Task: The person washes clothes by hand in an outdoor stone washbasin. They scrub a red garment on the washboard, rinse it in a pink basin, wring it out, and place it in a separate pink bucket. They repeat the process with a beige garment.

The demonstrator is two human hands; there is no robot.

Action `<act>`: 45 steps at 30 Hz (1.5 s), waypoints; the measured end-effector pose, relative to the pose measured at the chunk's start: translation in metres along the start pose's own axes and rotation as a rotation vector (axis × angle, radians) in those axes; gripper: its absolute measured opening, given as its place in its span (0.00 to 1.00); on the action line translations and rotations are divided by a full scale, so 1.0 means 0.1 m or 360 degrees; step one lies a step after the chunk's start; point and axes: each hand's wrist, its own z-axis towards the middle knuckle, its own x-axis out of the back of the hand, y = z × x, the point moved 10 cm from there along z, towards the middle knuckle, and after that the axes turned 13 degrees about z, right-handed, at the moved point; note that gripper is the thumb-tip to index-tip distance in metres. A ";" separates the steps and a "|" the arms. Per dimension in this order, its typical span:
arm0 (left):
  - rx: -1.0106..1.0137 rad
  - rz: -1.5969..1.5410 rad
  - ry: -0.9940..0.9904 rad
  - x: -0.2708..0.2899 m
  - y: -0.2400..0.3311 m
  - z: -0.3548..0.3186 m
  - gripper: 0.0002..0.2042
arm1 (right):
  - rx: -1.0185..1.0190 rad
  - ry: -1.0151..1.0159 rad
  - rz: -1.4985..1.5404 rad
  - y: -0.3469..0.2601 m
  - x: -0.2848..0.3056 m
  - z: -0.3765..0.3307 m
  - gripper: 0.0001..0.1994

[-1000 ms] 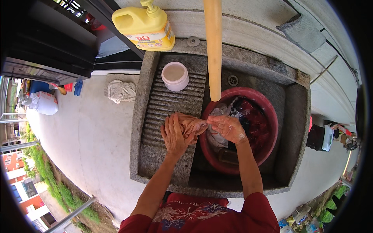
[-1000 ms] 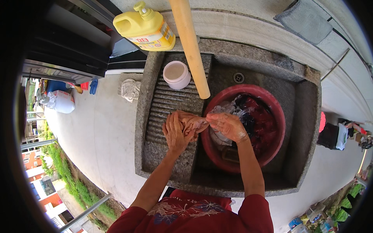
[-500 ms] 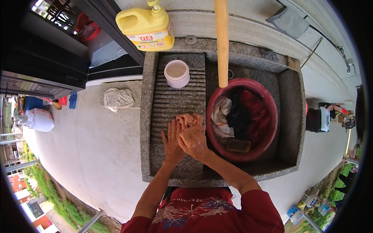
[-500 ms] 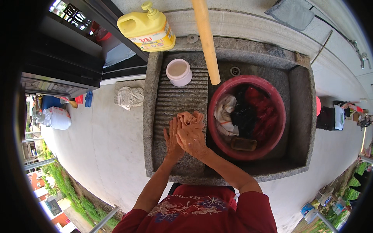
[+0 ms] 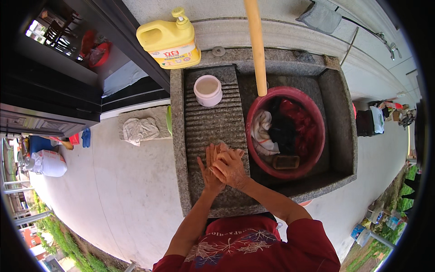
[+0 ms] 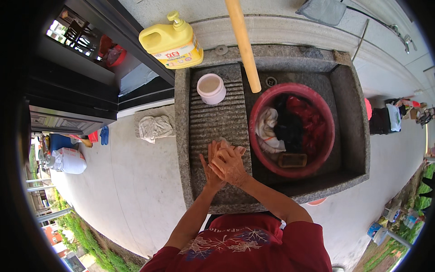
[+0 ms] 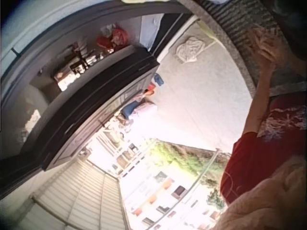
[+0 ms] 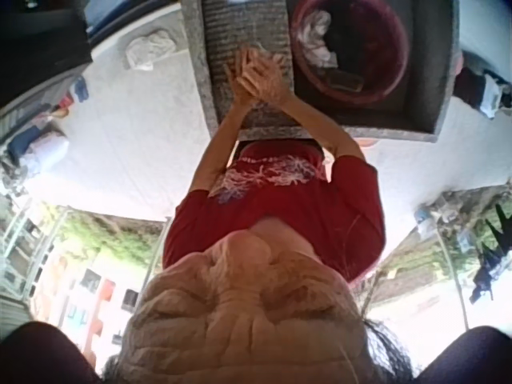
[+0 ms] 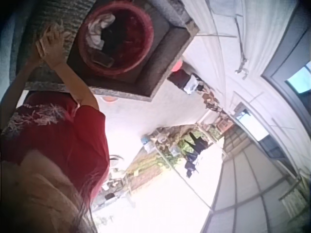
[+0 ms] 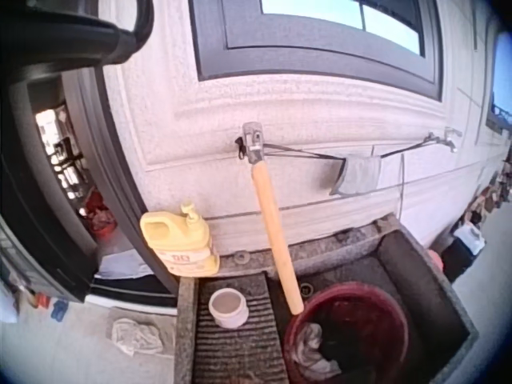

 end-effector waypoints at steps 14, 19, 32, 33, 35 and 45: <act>0.0236 0.0142 -0.0368 -0.06 -0.12 -0.04 0.30 | -0.0006 0.0054 -0.0081 0.06 0.05 0.11 0.11; 0.0196 0.0259 -0.0437 -0.20 -0.11 -0.10 0.28 | -0.0275 0.0004 -0.0307 0.61 -0.15 0.31 0.08; 0.0282 0.0382 -0.0366 -0.10 -0.19 -0.09 0.28 | -0.0404 -0.0018 -0.0307 0.44 -0.18 -0.08 0.08; 0.0306 0.0307 -0.0375 -0.12 -0.18 -0.07 0.29 | -0.0500 -0.0111 -0.0495 0.69 -0.20 0.16 0.08; 0.0335 0.0147 -0.0396 -0.16 -0.12 -0.05 0.29 | -0.0467 -0.0166 -0.0909 0.92 -0.22 0.55 0.09; 0.0347 0.0023 -0.0091 0.07 -0.22 -0.09 0.28 | -0.0287 0.0031 -0.0333 0.21 -0.11 -0.02 0.10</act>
